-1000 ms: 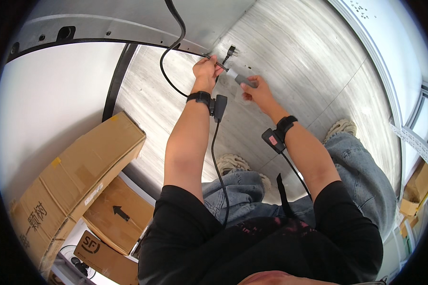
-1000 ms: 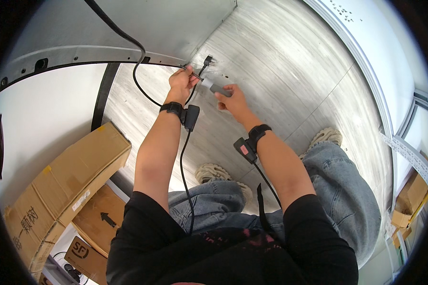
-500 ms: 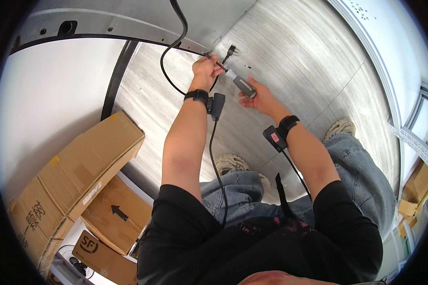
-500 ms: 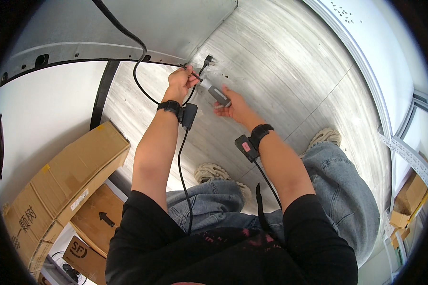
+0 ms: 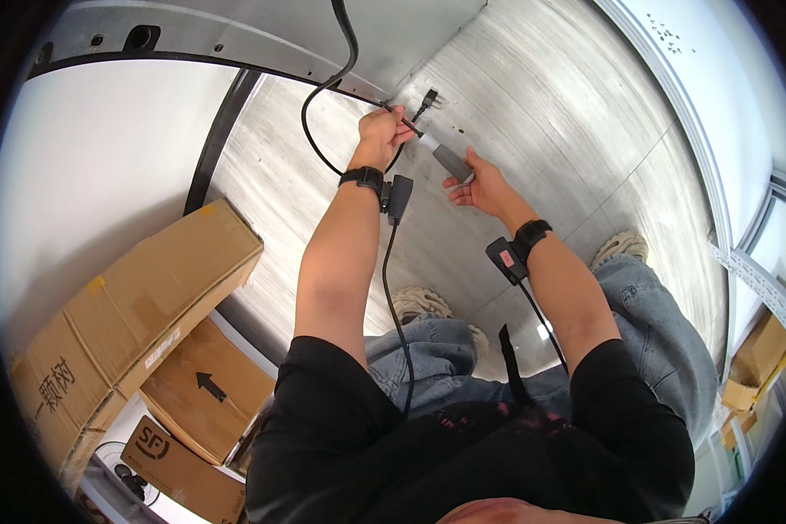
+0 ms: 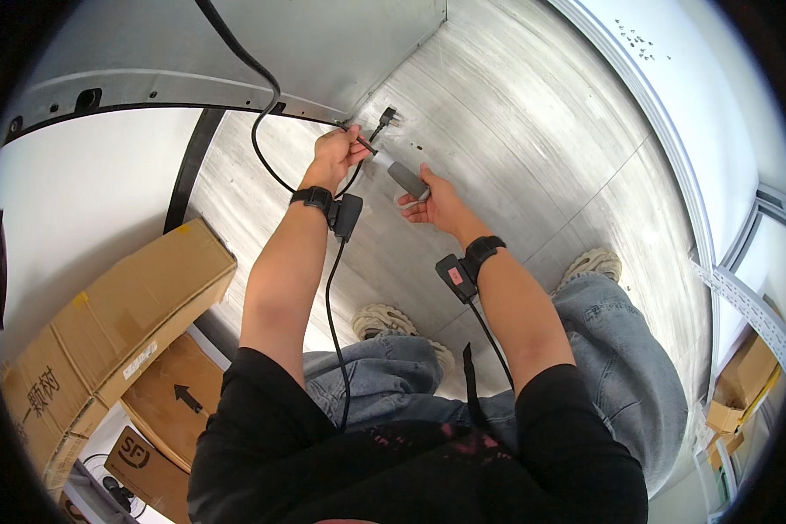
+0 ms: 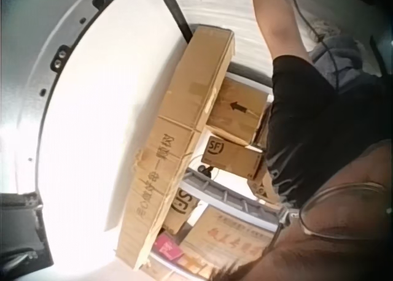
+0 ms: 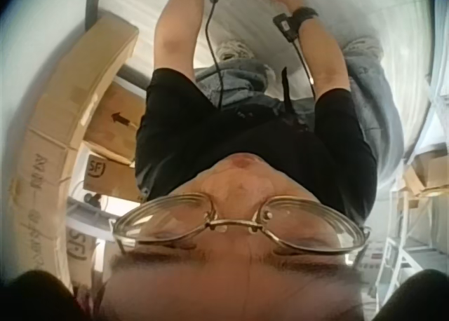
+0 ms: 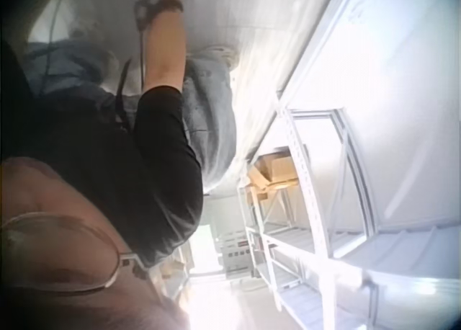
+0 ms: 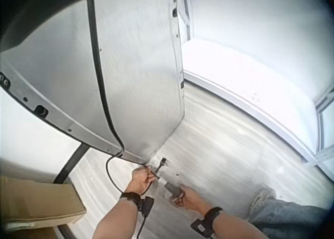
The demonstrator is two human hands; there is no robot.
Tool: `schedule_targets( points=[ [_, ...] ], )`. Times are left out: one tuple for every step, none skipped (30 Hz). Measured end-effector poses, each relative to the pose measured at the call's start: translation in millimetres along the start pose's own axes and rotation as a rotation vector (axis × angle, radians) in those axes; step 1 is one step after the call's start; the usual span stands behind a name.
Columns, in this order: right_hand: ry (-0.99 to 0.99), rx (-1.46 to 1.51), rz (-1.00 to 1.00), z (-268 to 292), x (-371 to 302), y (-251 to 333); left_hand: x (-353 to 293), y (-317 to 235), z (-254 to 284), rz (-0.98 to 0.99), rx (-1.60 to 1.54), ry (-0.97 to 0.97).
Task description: The person uses a manual screwdriver to fasten screws into the back panel of a large electronic device. They repeatedly pick up screws, align them with holes, and turn the screwdriver to secure them in place.
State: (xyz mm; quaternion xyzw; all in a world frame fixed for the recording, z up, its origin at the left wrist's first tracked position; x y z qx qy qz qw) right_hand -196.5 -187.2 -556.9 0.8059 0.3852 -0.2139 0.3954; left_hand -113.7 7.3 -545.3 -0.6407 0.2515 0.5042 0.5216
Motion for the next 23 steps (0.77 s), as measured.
schedule_targets(
  points=[
    [0.082,0.074,-0.072,-3.3,-0.3,-7.8,-1.5,-0.7,-0.8,-0.006,-0.007,0.004],
    [0.014,0.004,0.055,7.0,7.0,-2.5,-2.5,-1.5,-4.1,-0.01,-0.008,0.01],
    [-0.049,-0.067,0.178,11.8,13.2,0.8,-1.8,-0.4,-6.0,-0.003,-0.044,0.028],
    [-0.111,-0.138,0.301,18.0,16.3,6.6,-0.8,0.8,-9.3,0.003,-0.079,0.047],
    [-0.129,-0.252,0.396,17.2,16.1,14.0,-1.2,1.0,-9.7,0.007,-0.119,0.06],
    [-0.146,-0.365,0.492,15.7,14.0,21.5,-2.2,0.4,-10.2,-0.01,-0.113,0.054],
    [-0.163,-0.478,0.589,13.4,10.5,29.1,-3.3,0.1,-11.6,-0.026,-0.107,0.049],
    [-0.165,-0.347,0.463,10.0,8.8,19.8,-3.5,0.3,-9.5,-0.041,-0.101,0.041],
    [-0.163,-0.221,0.337,0.1,1.1,19.0,-3.2,0.6,-4.4,-0.038,-0.091,0.016],
    [-0.161,-0.097,0.209,-7.7,-2.9,12.1,-2.9,0.6,1.0,-0.035,-0.08,-0.009],
    [-0.054,-0.015,0.096,-7.5,0.3,1.5,-2.9,-0.6,-2.7,-0.03,-0.059,-0.019],
    [0.056,0.068,-0.021,-5.2,2.0,-7.7,-3.7,-1.4,-4.0,-0.034,-0.044,-0.02],
    [0.071,0.067,-0.009,3.3,7.0,-11.6,-4.1,-1.9,-7.8,-0.03,-0.048,0.007],
    [0.09,0.067,-0.001,1.7,7.0,-11.3,-3.9,-1.1,-8.8,-0.025,-0.054,0.028],
    [0.013,-0.017,0.137,5.9,10.6,-6.1,-3.8,-0.6,-10.3,-0.021,-0.059,0.049],
    [-0.065,-0.1,0.275,10.0,12.5,2.0,-2.8,-0.1,-10.3,-0.01,-0.074,0.054],
    [-0.087,-0.151,0.333,5.5,12.3,7.8,-0.2,0.9,-8.6,-0.001,-0.093,0.057],
    [-0.111,-0.203,0.393,1.8,11.5,15.1,2.5,1.7,-7.4,0.009,-0.111,0.06],
    [-0.135,-0.254,0.452,0.2,8.9,24.5,4.9,0.7,-7.3,0.003,-0.127,0.075],
    [-0.124,-0.136,0.351,-2.3,7.7,17.2,7.2,0.9,-7.2,0.0,-0.141,0.091],
    [-0.107,-0.02,0.25,-8.5,5.2,13.6,8.8,0.4,-6.0,-0.006,-0.158,0.104],
    [-0.091,0.094,0.149,-15.3,1.0,11.6,10.0,1.8,-4.3,-0.007,-0.14,0.106],
    [-0.093,0.094,0.151,-14.8,0.5,13.5,12.8,3.5,-5.0,-0.009,-0.119,0.111]
  ],
)
Point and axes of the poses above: each hand's wrist, its own x-axis towards the middle knuckle, its own z-axis out of the back of the hand, y = z × x, the point moved 10 cm from there along x, towards the middle knuckle, and after that the axes turned 15 degrees about z, right-handed, at the moved point
